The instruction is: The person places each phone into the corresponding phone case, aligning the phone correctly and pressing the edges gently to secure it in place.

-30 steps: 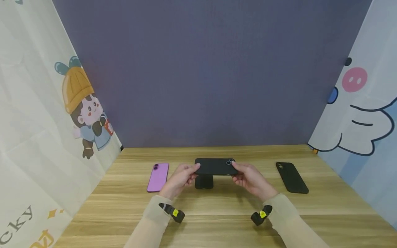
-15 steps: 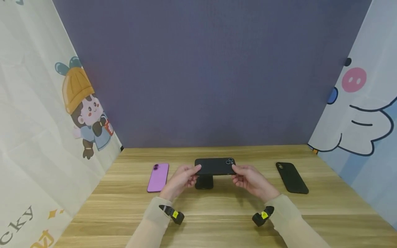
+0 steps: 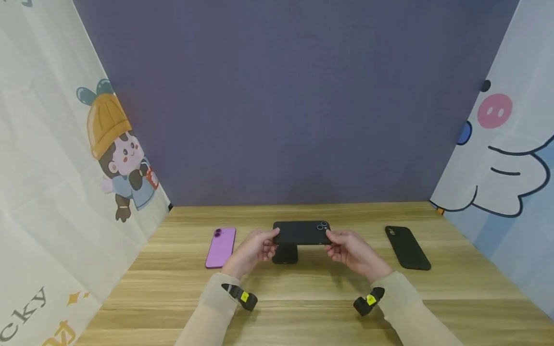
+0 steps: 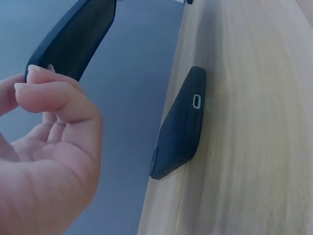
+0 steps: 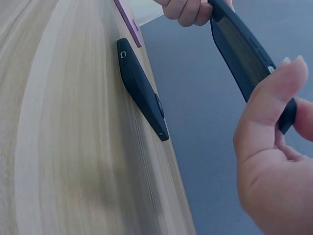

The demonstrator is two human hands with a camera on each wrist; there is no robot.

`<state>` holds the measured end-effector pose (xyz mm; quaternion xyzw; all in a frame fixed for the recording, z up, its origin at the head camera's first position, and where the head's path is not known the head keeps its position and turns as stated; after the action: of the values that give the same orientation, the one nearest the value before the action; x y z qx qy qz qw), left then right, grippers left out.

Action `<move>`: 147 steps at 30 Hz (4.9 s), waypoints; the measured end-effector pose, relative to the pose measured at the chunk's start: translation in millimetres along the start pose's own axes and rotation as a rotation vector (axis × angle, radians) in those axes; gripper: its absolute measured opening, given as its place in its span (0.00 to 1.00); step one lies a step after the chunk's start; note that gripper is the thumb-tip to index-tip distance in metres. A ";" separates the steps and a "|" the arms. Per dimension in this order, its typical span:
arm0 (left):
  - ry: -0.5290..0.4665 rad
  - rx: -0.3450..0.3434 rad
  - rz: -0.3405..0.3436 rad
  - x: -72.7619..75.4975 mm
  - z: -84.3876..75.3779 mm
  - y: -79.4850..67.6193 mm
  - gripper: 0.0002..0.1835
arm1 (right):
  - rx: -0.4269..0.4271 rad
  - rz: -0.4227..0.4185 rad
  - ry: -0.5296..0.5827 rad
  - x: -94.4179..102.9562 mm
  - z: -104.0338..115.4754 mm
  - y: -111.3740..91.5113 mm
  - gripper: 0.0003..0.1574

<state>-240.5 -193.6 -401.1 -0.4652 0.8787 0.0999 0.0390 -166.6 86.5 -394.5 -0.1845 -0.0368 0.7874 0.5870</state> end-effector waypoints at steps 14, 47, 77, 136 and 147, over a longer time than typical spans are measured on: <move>-0.015 0.003 0.090 -1.8 3.5 -1.1 0.11 | 0.012 0.042 -0.011 0.5 1.9 -4.4 0.19; -0.108 0.006 0.131 -17.6 2.7 -4.3 0.08 | 0.050 0.072 -0.011 -24.1 -3.9 3.2 0.19; -0.042 -0.108 0.011 -31.0 10.2 0.8 0.12 | -0.010 0.027 -0.107 -36.4 -5.1 5.9 0.20; 0.249 0.008 -0.040 -45.1 30.2 12.2 0.06 | -0.107 -0.362 -0.298 -7.6 -11.4 36.1 0.18; 0.293 0.019 -0.093 -30.8 26.7 14.7 0.08 | -0.134 -0.385 -0.332 -5.4 -9.0 39.9 0.15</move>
<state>-236.0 -155.0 -420.2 -0.5147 0.8533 0.0208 -0.0806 -198.6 67.6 -412.5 -0.0809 -0.2193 0.6765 0.6984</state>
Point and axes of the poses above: each hand's wrist, its own y-axis towards the middle knuckle, its own x-axis out of the back of the hand, z = x × y, the point moved 1 cm from there along y, towards the middle knuckle, and after that the axes turned 13 degrees about -x, right-handed, at the moved point
